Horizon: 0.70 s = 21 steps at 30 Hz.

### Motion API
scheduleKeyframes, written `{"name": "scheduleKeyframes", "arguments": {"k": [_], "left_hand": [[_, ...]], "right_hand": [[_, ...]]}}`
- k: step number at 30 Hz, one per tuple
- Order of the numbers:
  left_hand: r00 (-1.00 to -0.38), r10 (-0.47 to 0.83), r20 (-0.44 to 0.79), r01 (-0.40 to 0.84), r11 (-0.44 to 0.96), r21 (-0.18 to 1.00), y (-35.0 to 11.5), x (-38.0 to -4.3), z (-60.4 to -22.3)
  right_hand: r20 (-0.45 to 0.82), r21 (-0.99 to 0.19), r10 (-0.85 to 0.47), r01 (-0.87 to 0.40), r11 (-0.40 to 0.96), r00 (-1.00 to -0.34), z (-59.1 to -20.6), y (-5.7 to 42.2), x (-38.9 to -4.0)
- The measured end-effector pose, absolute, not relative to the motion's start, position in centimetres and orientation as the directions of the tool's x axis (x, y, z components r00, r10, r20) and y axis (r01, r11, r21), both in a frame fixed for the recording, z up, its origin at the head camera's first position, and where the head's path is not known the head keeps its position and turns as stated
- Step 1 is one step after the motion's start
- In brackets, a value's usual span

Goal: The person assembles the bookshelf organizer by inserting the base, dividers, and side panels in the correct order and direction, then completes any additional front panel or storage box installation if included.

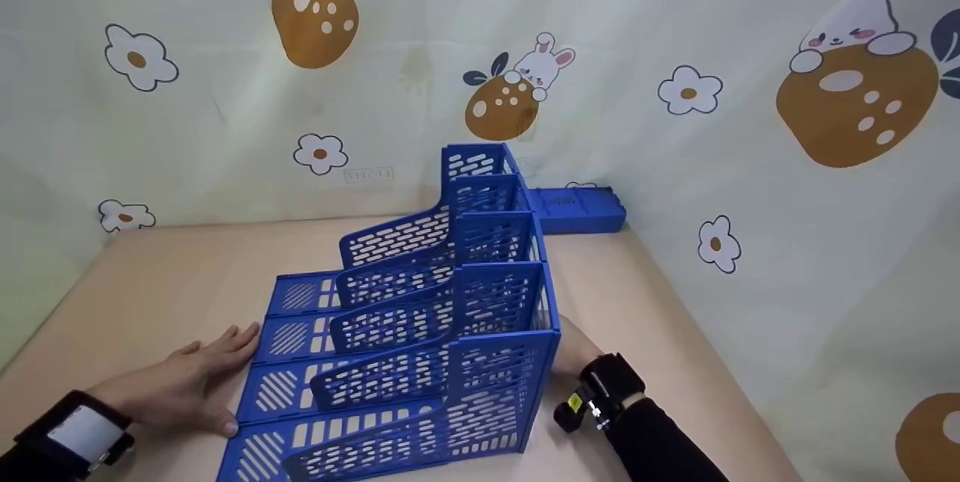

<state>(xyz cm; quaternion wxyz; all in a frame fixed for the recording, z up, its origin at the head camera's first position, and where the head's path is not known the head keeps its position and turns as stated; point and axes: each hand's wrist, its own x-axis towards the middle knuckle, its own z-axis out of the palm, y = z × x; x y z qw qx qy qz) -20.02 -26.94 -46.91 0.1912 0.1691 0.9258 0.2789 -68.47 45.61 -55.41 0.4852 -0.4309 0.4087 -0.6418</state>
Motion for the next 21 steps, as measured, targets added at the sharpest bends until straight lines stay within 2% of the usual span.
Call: {"name": "scheduleKeyframes", "arguments": {"k": [2, 4, 5, 7, 11, 17, 21], "left_hand": [[-0.870, 0.407, -0.278, 0.186, 0.793, 0.580, -26.9, -20.1, -46.9], [-0.873, 0.398, -0.284, 0.173, 0.794, 0.582, -26.9, -20.2, -47.0], [-0.873, 0.394, -0.287, 0.165, 0.793, 0.587, -26.9, -20.2, -47.0], [-0.874, 0.396, -0.282, 0.164, 0.786, 0.596, -26.9, -20.2, -47.1], [-0.878, 0.397, -0.268, 0.164, 0.775, 0.611, -27.0, -20.3, -47.3], [-0.901, 0.379, -0.210, 0.199, 0.793, 0.576, -26.8, -21.6, -47.2], [-0.899, 0.395, -0.188, 0.243, 0.809, 0.535, -26.7, -22.3, -46.8]], "right_hand": [[0.125, -0.935, -0.983, 0.316, -0.163, -0.137, -54.7, 45.2, -67.9], [0.019, -0.907, -0.991, 0.415, -0.074, -0.135, -53.8, 44.8, -67.2], [-0.101, -0.876, -0.993, 0.479, 0.063, -0.054, -51.0, 43.4, -64.5], [-0.113, -0.855, -0.994, 0.509, 0.099, 0.003, -50.7, 43.0, -64.4], [-0.086, -0.848, -0.995, 0.520, 0.100, 0.051, -50.9, 42.8, -64.3], [0.027, -0.874, -0.999, 0.484, -0.040, -0.034, -51.3, 43.0, -64.0], [0.056, -0.876, -0.997, 0.478, -0.074, -0.051, -50.9, 42.8, -63.8]]}}
